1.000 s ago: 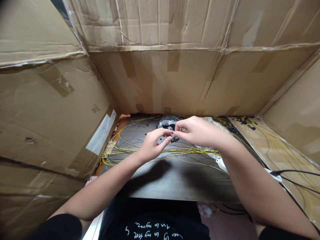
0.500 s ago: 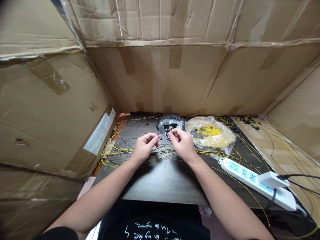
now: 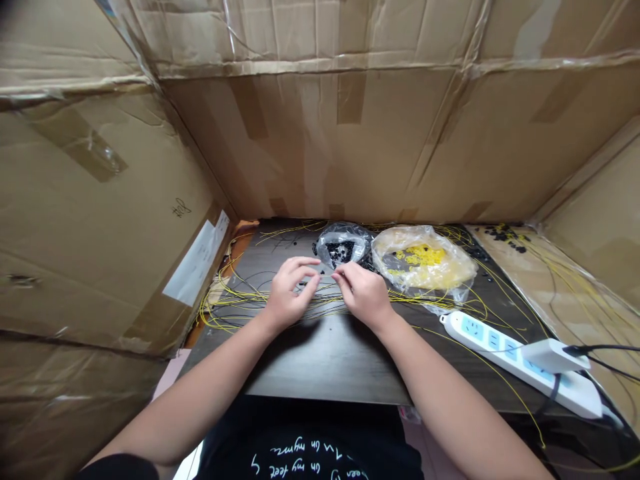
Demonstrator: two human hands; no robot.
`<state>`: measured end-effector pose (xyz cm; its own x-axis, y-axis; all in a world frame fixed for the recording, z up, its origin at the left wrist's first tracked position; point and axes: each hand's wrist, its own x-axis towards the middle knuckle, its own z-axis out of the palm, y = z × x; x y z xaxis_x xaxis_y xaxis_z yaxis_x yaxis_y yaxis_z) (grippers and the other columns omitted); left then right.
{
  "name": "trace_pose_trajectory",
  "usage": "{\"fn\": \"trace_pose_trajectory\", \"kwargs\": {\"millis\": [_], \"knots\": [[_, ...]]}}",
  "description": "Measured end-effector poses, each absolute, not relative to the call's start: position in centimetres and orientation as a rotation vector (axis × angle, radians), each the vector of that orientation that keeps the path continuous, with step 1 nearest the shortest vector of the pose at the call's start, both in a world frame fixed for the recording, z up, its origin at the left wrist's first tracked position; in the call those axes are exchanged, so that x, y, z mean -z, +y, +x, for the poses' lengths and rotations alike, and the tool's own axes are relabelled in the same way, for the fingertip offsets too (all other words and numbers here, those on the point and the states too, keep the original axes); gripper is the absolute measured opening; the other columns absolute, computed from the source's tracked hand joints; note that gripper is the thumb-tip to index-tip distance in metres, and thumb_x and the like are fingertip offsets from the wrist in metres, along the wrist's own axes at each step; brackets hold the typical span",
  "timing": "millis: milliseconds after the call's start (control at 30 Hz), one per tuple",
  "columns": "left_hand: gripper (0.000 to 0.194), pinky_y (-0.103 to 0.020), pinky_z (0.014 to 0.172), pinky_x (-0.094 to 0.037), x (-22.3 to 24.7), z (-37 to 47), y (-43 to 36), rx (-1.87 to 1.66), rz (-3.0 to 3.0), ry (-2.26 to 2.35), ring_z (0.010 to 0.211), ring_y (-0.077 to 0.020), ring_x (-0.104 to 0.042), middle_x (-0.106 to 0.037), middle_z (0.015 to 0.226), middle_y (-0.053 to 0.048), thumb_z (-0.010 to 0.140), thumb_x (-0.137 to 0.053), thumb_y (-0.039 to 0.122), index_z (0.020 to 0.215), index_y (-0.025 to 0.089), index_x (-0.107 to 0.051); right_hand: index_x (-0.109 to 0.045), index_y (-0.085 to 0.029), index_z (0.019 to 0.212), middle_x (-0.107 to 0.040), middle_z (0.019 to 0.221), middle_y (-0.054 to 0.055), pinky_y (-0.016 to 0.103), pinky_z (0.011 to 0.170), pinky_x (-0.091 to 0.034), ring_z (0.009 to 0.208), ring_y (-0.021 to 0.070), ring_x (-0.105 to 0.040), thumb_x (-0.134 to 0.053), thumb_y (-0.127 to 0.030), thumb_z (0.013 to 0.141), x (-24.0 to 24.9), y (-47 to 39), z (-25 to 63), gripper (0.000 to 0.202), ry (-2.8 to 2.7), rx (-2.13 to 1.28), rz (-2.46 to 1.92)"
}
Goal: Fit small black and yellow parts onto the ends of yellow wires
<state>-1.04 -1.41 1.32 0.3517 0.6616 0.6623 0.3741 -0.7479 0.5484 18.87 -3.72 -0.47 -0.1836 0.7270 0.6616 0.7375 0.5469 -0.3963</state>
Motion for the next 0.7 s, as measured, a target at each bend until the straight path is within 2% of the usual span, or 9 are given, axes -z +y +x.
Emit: {"fn": "trace_pose_trajectory", "kwargs": {"millis": [100, 200, 267, 367, 533, 600, 700], "knots": [[0.015, -0.033, 0.088, -0.048, -1.0, -0.7, -1.8, -1.084, 2.472, 0.731, 0.094, -0.0182, -0.062, -0.070, 0.099, -0.007, 0.094, -0.054, 0.025, 0.090, 0.018, -0.066, -0.061, -0.020, 0.103, -0.067, 0.093, 0.005, 0.027, 0.073, -0.047, 0.081, 0.0164, -0.064, -0.045, -0.022, 0.098, 0.4, -3.9, 18.6, 0.016, -1.950, -0.071, -1.098], [0.019, -0.029, 0.079, -0.049, -0.6, -0.6, -1.9, -0.998, 2.454, 0.690, 0.083, -0.0160, -0.062, -0.069, 0.089, -0.007, 0.097, -0.050, 0.025, 0.090, 0.016, -0.065, -0.057, -0.022, 0.117, -0.067, 0.106, 0.007, 0.029, 0.080, -0.049, 0.090, 0.0171, -0.065, -0.040, -0.018, 0.098, 0.2, -4.1, 18.5, 0.026, -1.960, -0.127, -1.044], [0.018, -0.028, 0.078, -0.048, -0.6, -0.6, -1.8, -1.039, 2.419, 0.701, 0.082, -0.0156, -0.062, -0.069, 0.088, -0.007, 0.096, -0.051, 0.025, 0.088, 0.016, -0.064, -0.055, -0.023, 0.121, -0.067, 0.103, 0.006, 0.029, 0.076, -0.050, 0.085, 0.0167, -0.065, -0.042, -0.019, 0.098, 0.1, -3.9, 18.9, 0.027, -1.933, -0.125, -1.089], [0.017, -0.028, 0.078, -0.048, -0.8, -0.7, -1.6, -1.136, 2.357, 0.749, 0.081, -0.0149, -0.062, -0.069, 0.087, -0.006, 0.095, -0.053, 0.025, 0.086, 0.017, -0.064, -0.050, -0.022, 0.127, -0.064, 0.087, 0.004, 0.028, 0.067, -0.048, 0.071, 0.0150, -0.060, -0.047, -0.023, 0.096, 0.0, -3.5, 20.2, 0.031, -1.840, -0.119, -1.153], [0.018, -0.028, 0.072, -0.047, -1.0, -0.8, -1.4, -1.182, 2.293, 0.833, 0.075, -0.0140, -0.061, -0.069, 0.082, -0.004, 0.094, -0.055, 0.026, 0.082, 0.017, -0.065, -0.045, -0.022, 0.132, -0.056, 0.079, 0.000, 0.024, 0.052, -0.039, 0.056, 0.0102, -0.048, -0.051, -0.025, 0.094, -0.7, -2.7, 22.7, 0.038, -1.647, -0.145, -1.132], [0.017, -0.029, 0.077, -0.049, -1.0, -0.8, -1.4, -1.154, 2.314, 0.814, 0.081, -0.0148, -0.064, -0.070, 0.086, -0.005, 0.094, -0.055, 0.025, 0.083, 0.018, -0.066, -0.045, -0.023, 0.132, -0.055, 0.078, -0.001, 0.023, 0.049, -0.035, 0.053, 0.0089, -0.044, -0.052, -0.025, 0.094, -0.9, -2.6, 22.9, 0.038, -1.622, -0.166, -1.115], [0.013, -0.033, 0.089, -0.049, -1.0, -0.9, -1.5, -1.112, 2.412, 0.765, 0.098, -0.0178, -0.065, -0.070, 0.106, -0.006, 0.093, -0.057, 0.025, 0.087, 0.019, -0.067, -0.047, -0.024, 0.133, -0.060, 0.080, -0.001, 0.023, 0.049, -0.037, 0.049, 0.0075, -0.040, -0.055, -0.024, 0.093, -0.9, -3.0, 22.3, 0.041, -1.714, -0.168, -1.121]]}}
